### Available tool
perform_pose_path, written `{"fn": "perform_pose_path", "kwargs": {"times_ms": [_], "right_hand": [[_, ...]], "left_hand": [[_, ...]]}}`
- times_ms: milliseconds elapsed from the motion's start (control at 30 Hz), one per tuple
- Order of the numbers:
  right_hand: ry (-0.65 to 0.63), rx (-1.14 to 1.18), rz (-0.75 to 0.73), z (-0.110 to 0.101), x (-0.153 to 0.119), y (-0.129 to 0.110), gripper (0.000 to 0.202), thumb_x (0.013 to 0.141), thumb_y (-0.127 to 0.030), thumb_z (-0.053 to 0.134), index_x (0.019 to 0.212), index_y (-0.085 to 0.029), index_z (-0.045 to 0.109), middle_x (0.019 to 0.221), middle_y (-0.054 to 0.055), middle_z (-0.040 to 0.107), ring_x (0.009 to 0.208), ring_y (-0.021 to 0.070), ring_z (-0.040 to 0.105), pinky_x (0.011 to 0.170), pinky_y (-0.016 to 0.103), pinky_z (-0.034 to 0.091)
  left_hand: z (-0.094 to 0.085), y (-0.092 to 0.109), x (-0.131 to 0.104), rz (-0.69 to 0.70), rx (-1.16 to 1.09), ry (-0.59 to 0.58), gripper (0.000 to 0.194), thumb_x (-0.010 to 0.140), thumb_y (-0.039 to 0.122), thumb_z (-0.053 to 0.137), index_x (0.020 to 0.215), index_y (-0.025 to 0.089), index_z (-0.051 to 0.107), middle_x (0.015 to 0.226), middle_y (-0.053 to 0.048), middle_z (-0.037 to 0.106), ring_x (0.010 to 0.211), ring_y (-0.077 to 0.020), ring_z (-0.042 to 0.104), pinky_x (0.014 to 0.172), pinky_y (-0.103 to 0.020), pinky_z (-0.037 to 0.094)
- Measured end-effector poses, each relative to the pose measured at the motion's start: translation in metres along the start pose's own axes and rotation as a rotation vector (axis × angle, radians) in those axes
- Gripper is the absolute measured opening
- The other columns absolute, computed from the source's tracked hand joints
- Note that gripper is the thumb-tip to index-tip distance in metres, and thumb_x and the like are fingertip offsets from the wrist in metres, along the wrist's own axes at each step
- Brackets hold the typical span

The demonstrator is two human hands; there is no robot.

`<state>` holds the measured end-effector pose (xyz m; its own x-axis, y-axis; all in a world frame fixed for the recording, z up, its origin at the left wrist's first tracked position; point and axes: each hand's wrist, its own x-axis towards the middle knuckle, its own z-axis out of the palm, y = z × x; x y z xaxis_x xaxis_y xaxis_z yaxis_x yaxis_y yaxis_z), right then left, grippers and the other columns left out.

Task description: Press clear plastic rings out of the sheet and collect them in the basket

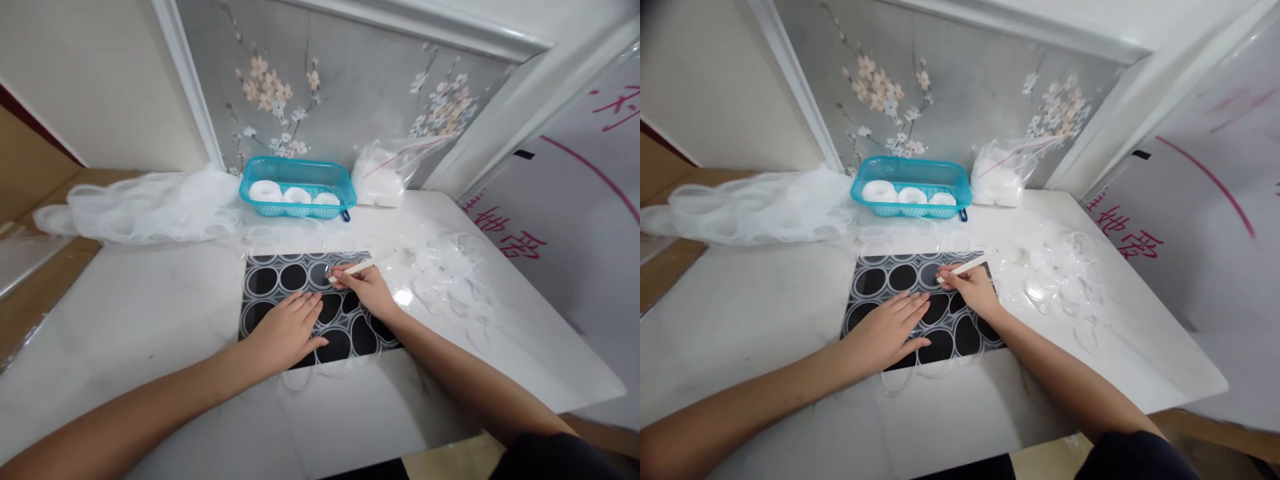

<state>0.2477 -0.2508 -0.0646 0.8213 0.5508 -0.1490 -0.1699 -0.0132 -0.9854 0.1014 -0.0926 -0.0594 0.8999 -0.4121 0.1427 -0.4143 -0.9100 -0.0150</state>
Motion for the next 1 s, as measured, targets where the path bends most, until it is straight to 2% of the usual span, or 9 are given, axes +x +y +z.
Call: {"fn": "perform_pose_path", "kwargs": {"times_ms": [167,500,600,667,767,833,900,933,1000], "right_hand": [[-0.011,-0.038,-0.02,0.0,0.001,0.0,0.032,0.066,-0.044,0.081,0.083,-0.017,0.076,0.077,0.006,0.074,0.066,0.0195,0.069,0.074,0.039,0.06],[-0.057,-0.094,-0.084,-0.005,0.004,0.006,0.036,0.068,-0.047,0.078,0.086,-0.017,0.076,0.077,0.006,0.074,0.067,0.0195,0.069,0.071,0.037,0.059],[-0.087,-0.211,-0.125,-0.008,0.004,0.006,0.037,0.075,-0.048,0.074,0.092,-0.016,0.075,0.079,0.007,0.075,0.071,0.0217,0.07,0.071,0.038,0.059],[-0.11,-0.38,-0.262,-0.01,0.0,0.008,0.029,0.082,-0.044,0.068,0.094,-0.018,0.075,0.087,0.008,0.075,0.081,0.0233,0.071,0.076,0.039,0.058],[-0.185,-0.699,-0.633,-0.011,-0.008,0.016,0.018,0.093,-0.031,0.058,0.096,-0.025,0.075,0.1,0.004,0.075,0.109,0.024,0.065,0.095,0.043,0.052],[-0.244,-0.893,-0.878,-0.012,-0.009,0.019,0.022,0.096,-0.023,0.052,0.099,-0.027,0.073,0.103,0.001,0.075,0.122,0.023,0.057,0.108,0.048,0.04],[-0.276,-1.066,-1.031,-0.015,-0.003,0.017,0.025,0.096,-0.017,0.05,0.103,-0.028,0.071,0.106,0.0,0.074,0.125,0.0231,0.055,0.116,0.054,0.025],[-0.229,-1.123,-1.064,-0.017,0.003,0.012,0.025,0.095,-0.016,0.05,0.104,-0.028,0.07,0.105,0.0,0.074,0.123,0.0236,0.056,0.117,0.056,0.02],[0.072,-1.098,-1.037,-0.022,0.017,-0.004,0.024,0.095,-0.018,0.048,0.103,-0.025,0.069,0.101,0.002,0.074,0.112,0.024,0.061,0.114,0.057,0.024]], "left_hand": [[0.0,0.002,-0.001,-0.016,0.016,-0.015,0.061,0.097,0.052,0.046,0.131,0.002,0.056,0.14,-0.02,0.051,0.127,-0.03,0.054,0.109,-0.043,0.041],[0.006,0.005,-0.005,-0.011,0.06,0.054,0.061,0.098,0.05,0.044,0.129,-0.001,0.057,0.139,-0.021,0.052,0.126,-0.0313,0.054,0.108,-0.043,0.042],[0.008,0.004,-0.005,-0.009,0.06,0.062,0.062,0.098,0.051,0.043,0.13,-0.001,0.056,0.139,-0.021,0.052,0.126,-0.0312,0.054,0.108,-0.043,0.041],[0.007,0.004,-0.005,-0.01,0.049,0.045,0.063,0.098,0.051,0.043,0.131,-0.001,0.055,0.14,-0.021,0.051,0.128,-0.0312,0.053,0.109,-0.043,0.04],[0.003,0.003,-0.004,-0.017,-0.001,-0.018,0.067,0.096,0.054,0.045,0.133,-0.002,0.053,0.141,-0.022,0.049,0.131,-0.0324,0.049,0.111,-0.044,0.037],[-0.003,0.003,-0.001,-0.028,-0.046,-0.076,0.07,0.095,0.055,0.048,0.135,-0.002,0.052,0.142,-0.023,0.048,0.133,-0.0329,0.047,0.113,-0.045,0.036],[-0.009,0.003,0.001,-0.041,-0.088,-0.131,0.07,0.093,0.054,0.051,0.135,-0.002,0.051,0.142,-0.023,0.047,0.133,-0.0329,0.047,0.113,-0.046,0.035],[-0.012,0.003,0.002,-0.049,-0.108,-0.155,0.07,0.093,0.053,0.053,0.136,-0.002,0.051,0.143,-0.023,0.047,0.134,-0.0329,0.046,0.113,-0.046,0.035],[-0.018,0.003,0.003,-0.068,-0.136,-0.188,0.07,0.091,0.051,0.056,0.136,-0.002,0.05,0.143,-0.024,0.046,0.134,-0.0327,0.046,0.113,-0.045,0.035]]}}
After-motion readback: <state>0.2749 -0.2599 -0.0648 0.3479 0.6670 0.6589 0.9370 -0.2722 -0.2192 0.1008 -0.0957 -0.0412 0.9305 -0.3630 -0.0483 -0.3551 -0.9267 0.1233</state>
